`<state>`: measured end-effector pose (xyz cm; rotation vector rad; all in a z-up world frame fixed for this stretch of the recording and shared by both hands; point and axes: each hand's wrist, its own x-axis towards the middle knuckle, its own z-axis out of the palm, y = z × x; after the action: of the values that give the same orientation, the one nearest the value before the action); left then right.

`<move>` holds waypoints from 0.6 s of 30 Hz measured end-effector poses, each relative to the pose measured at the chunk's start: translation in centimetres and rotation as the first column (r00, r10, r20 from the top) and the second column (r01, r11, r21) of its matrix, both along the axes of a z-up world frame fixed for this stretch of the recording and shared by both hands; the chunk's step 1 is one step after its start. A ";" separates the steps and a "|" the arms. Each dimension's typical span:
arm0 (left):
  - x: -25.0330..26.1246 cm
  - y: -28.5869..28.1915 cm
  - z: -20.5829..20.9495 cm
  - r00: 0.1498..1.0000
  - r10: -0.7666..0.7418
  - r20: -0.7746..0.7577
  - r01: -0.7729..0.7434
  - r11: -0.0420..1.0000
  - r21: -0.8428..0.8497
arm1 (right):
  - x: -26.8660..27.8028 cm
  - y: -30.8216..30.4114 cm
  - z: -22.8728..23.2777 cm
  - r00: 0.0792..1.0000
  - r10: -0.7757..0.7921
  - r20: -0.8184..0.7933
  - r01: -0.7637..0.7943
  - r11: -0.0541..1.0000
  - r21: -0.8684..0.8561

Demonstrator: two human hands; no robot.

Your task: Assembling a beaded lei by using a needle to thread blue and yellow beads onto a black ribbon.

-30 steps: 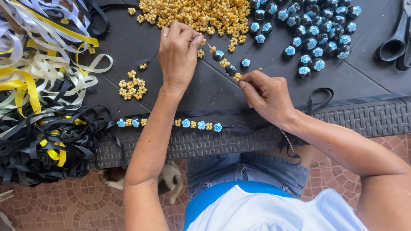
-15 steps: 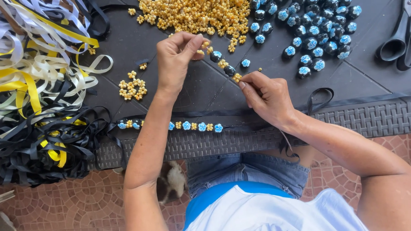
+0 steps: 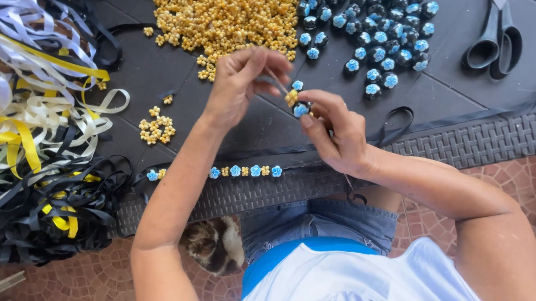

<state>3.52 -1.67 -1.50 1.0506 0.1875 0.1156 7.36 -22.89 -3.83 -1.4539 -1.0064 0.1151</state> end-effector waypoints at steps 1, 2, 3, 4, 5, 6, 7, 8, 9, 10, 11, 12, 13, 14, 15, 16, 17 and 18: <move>1.0 0.3 0.6 0.999 0.015 0.043 -0.032 0.907 0.420 | -0.2 -0.3 0.4 0.997 0.013 0.070 -0.011 1.000 -0.016; 1.9 0.7 1.3 0.996 0.009 0.092 -0.076 0.646 0.760 | -0.4 -0.6 0.8 0.990 0.026 0.139 -0.022 0.999 -0.033; 3.5 0.4 -0.5 0.996 0.006 0.094 -0.076 0.645 0.761 | -0.5 -0.7 0.6 0.990 0.022 0.141 -0.018 0.999 -0.031; 5.1 0.1 -2.2 0.981 -0.016 0.196 -0.171 0.414 0.894 | -0.5 -0.6 0.5 0.984 0.028 0.175 -0.019 0.999 -0.049; 6.6 -0.3 -4.0 0.957 -0.064 0.283 -0.271 0.159 0.949 | -0.6 -0.7 0.3 0.978 0.036 0.207 -0.022 0.997 -0.071; 7.5 -1.2 -4.3 0.956 -0.065 0.284 -0.271 0.161 0.949 | -0.5 -0.6 0.6 0.978 0.035 0.207 -0.020 0.997 -0.072; 8.4 -2.0 -4.6 0.968 -0.050 0.246 -0.249 -0.071 0.966 | -0.3 -0.6 1.0 0.986 0.040 0.164 -0.029 0.997 -0.070; 9.2 -2.8 -4.8 0.977 -0.026 0.212 -0.210 -0.300 0.931 | -0.2 -0.5 1.4 0.992 0.045 0.121 -0.037 0.997 -0.067; 9.8 -3.2 -5.6 0.977 -0.023 0.213 -0.210 -0.301 0.930 | -0.2 -0.5 1.3 0.991 0.048 0.122 -0.041 0.997 -0.066; 10.4 -3.6 -6.2 0.968 -0.028 0.251 -0.241 -0.395 0.887 | -0.2 -0.5 1.3 0.994 0.046 0.098 -0.042 0.998 -0.046; 11.0 -3.8 -6.9 0.957 -0.037 0.287 -0.268 -0.486 0.832 | -0.1 -0.4 1.3 0.996 0.046 0.075 -0.044 0.999 -0.023; 10.9 -3.9 -6.8 0.957 -0.033 0.288 -0.267 -0.491 0.829 | -0.2 -0.4 1.3 0.996 0.050 0.076 -0.049 0.999 -0.020; 10.7 -4.0 -6.9 0.956 -0.017 0.291 -0.268 -0.449 0.853 | -0.2 -0.4 1.3 0.996 0.043 0.072 -0.041 0.999 -0.033; 10.5 -4.0 -6.9 0.956 -0.001 0.294 -0.269 -0.405 0.874 | -0.3 -0.4 1.3 0.997 0.036 0.068 -0.033 0.998 -0.047; 9.4 -3.3 -5.6 0.955 0.004 0.296 -0.268 -0.408 0.872 | -0.3 -0.4 1.3 0.997 0.042 0.070 -0.039 0.998 -0.046; 8.3 -2.5 -4.3 0.960 0.105 0.259 -0.259 -0.015 0.966 | -0.3 -0.4 1.3 0.999 0.028 0.027 -0.027 0.998 -0.059; 7.3 -1.6 -3.0 0.966 0.177 0.189 -0.245 0.380 0.892 | -0.2 -0.2 1.4 1.000 0.010 -0.015 -0.011 0.998 -0.069; 5.7 -0.3 -2.3 0.965 0.178 0.193 -0.248 0.374 0.894 | 0.0 -0.2 1.5 1.000 0.012 -0.012 -0.013 0.998 -0.064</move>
<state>9.17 -1.99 -3.85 2.1635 0.2014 0.5498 7.32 -23.06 -2.30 -1.5035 -1.0105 0.1656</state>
